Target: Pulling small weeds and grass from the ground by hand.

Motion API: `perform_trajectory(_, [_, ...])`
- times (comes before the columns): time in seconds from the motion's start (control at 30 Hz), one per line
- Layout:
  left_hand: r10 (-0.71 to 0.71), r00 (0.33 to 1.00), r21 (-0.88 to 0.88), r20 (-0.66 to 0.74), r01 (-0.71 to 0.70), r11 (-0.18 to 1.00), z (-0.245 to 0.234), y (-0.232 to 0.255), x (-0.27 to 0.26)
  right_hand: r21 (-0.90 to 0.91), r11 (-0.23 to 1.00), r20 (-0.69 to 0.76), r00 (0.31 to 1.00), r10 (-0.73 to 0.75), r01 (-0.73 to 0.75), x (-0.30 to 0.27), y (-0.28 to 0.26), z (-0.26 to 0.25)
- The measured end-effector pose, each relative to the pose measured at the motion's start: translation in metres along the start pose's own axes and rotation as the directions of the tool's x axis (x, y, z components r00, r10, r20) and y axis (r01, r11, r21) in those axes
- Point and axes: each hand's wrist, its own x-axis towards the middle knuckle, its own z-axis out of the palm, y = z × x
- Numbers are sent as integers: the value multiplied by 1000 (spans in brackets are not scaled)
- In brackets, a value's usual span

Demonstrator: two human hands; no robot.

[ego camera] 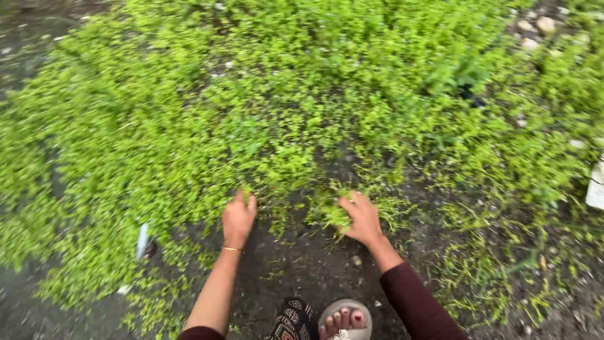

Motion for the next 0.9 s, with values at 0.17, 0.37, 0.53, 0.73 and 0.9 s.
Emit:
perform_trajectory(0.17, [-61,981,31,-187,68,997,-28,-37,-6,-174,985,532,843,79,18,62,-85,16])
perform_trajectory(0.37, [-88,996,46,-35,89,995,-41,-16,-11,-370,904,569,822,38,215,36,-31,77])
perform_trajectory(0.53, [46,994,56,96,-52,997,-17,-5,-13,-88,935,207,912,355,-345,45,-5,66])
perform_trajectory(0.73, [155,905,229,397,-261,938,-25,54,-13,-98,915,147,904,402,-391,117,-27,28])
perform_trajectory(0.9, [257,911,320,322,-360,876,10,45,-7,-496,836,614,775,146,235,157,-94,48])
